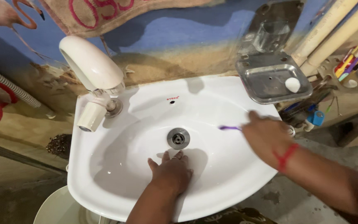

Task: The person scrubs a white bathroom sink with a purple toothbrush, focusing on the basin and drain area. They turn on the tap to rinse the sink and brush, then continue scrubbing before placing the brush on the sink's edge.

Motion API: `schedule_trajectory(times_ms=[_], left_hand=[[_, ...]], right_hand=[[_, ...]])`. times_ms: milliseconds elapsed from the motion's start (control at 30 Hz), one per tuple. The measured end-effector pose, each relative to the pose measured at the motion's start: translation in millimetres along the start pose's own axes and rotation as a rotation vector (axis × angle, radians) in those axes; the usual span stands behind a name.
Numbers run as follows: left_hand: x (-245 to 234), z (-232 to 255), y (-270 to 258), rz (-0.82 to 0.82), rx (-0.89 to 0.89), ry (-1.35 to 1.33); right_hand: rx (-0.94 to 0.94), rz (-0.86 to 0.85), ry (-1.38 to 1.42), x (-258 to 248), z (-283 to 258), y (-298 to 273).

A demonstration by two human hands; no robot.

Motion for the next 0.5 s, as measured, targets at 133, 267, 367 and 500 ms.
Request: schedule_trajectory(times_ms=[133,267,367,500], left_hand=[[1.5,-2.3,-2.2,0.043,0.038,-0.018],[-0.1,-0.1,-0.6,0.034,0.036,-0.015],[1.2,-3.0,-1.3,0.028,0.035,-0.033],[0.0,-1.5,-1.8,0.037,0.04,-0.027]], right_hand=[[0.132,-0.023,0.108,-1.0,12.8,9.6],[-0.265,0.277,-0.077,8.9,-6.9,50.6],[-0.372,0.39,-0.106,7.4,-15.7,58.6],[-0.21,0.065,-0.247,-1.9,8.2,23.4]])
Point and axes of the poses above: each hand's wrist, its own y-axis towards the middle knuckle, its own x-axis out of the palm, z = x × y, the point moved 1 cm from there along y, towards the middle knuckle, and after that the axes turned 4 degrees about -x, right-handed, at the moved point
